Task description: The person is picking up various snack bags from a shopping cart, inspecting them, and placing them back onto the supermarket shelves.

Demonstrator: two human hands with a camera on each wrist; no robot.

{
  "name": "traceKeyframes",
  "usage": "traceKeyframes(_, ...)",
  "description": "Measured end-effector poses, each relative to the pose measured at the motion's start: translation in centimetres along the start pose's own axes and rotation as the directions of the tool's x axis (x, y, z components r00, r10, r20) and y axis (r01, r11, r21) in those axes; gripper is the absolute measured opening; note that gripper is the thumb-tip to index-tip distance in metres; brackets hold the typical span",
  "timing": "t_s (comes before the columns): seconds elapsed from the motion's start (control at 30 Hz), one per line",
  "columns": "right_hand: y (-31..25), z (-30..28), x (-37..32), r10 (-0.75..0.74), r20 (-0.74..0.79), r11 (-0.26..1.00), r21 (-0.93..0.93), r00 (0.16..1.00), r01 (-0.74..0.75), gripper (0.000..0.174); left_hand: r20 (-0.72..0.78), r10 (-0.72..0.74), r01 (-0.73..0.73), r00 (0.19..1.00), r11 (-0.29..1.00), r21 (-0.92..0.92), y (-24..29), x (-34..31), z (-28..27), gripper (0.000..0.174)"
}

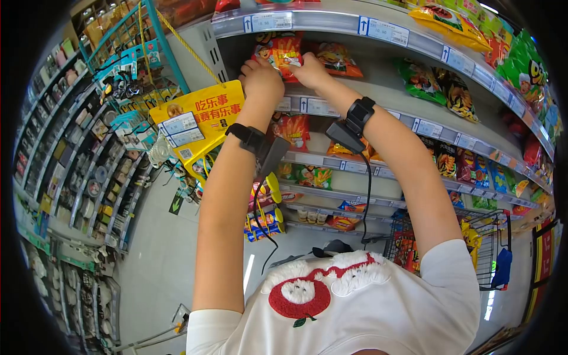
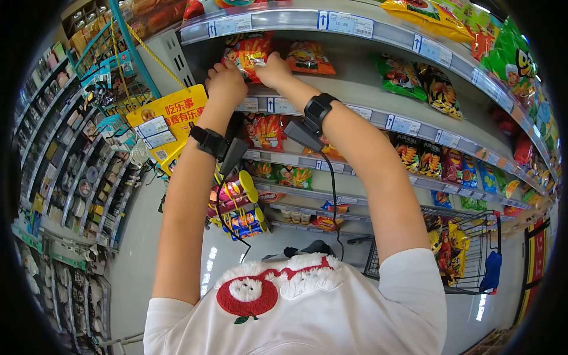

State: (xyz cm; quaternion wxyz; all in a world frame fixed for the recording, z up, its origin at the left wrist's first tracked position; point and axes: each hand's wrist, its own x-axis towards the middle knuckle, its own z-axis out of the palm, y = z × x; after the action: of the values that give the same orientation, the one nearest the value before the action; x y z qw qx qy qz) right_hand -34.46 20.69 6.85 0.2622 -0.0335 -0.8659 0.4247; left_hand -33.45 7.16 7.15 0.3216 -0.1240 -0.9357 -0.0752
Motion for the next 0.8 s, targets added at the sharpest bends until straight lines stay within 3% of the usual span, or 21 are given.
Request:
traceKeyframes(0.07, -0.9, -0.8, 0.0, 0.003, 0.07, 0.981, -0.195, 0.998, 0.011, 0.056, -0.086, 0.025, -0.025, 0.996, 1.0, -0.006, -0.1, 0.3, 1.0, 0.063)
traceKeyframes(0.13, 0.0, -0.5, 0.6, -0.003, 0.107, 0.979, -0.204, 0.994, 0.025, 0.059, -0.144, 0.037, -0.047, 0.989, 0.997, -0.067, 0.2, 0.2, 1.8, 0.06)
traceKeyframes(0.23, 0.6, -0.2, -0.2, -0.034, 0.122, 0.974, -0.219, 0.992, 0.061, 0.06, -0.104, 0.032, -0.045, 0.994, 0.992, -0.118, 0.9, -0.2, 2.6, 0.06)
traceKeyframes(0.37, 0.1, -0.4, -0.7, -0.102, 0.037, 0.939, -0.326, 0.994, 0.109, 0.053, 0.08, 0.011, 0.005, 0.997, 0.98, -0.199, 1.7, -0.3, 3.0, 0.065)
traceKeyframes(0.43, 0.9, -0.5, 0.6, -0.121, 0.11, 0.914, -0.374, 0.987, 0.154, 0.049, 0.107, 0.021, 0.001, 0.994, 0.978, -0.206, 1.9, -0.5, 2.9, 0.068)
traceKeyframes(0.63, 1.2, -0.4, 1.6, -0.146, 0.097, 0.878, -0.446, 0.984, 0.174, 0.044, 0.167, -0.007, 0.025, 0.986, 0.994, -0.107, 2.2, 0.1, 3.5, 0.072)
traceKeyframes(0.8, 1.3, 0.0, 1.7, -0.181, 0.077, 0.898, -0.394, 0.98, 0.197, 0.042, 0.081, -0.022, 0.035, 0.996, 0.987, -0.159, 2.1, -0.5, 3.3, 0.072)
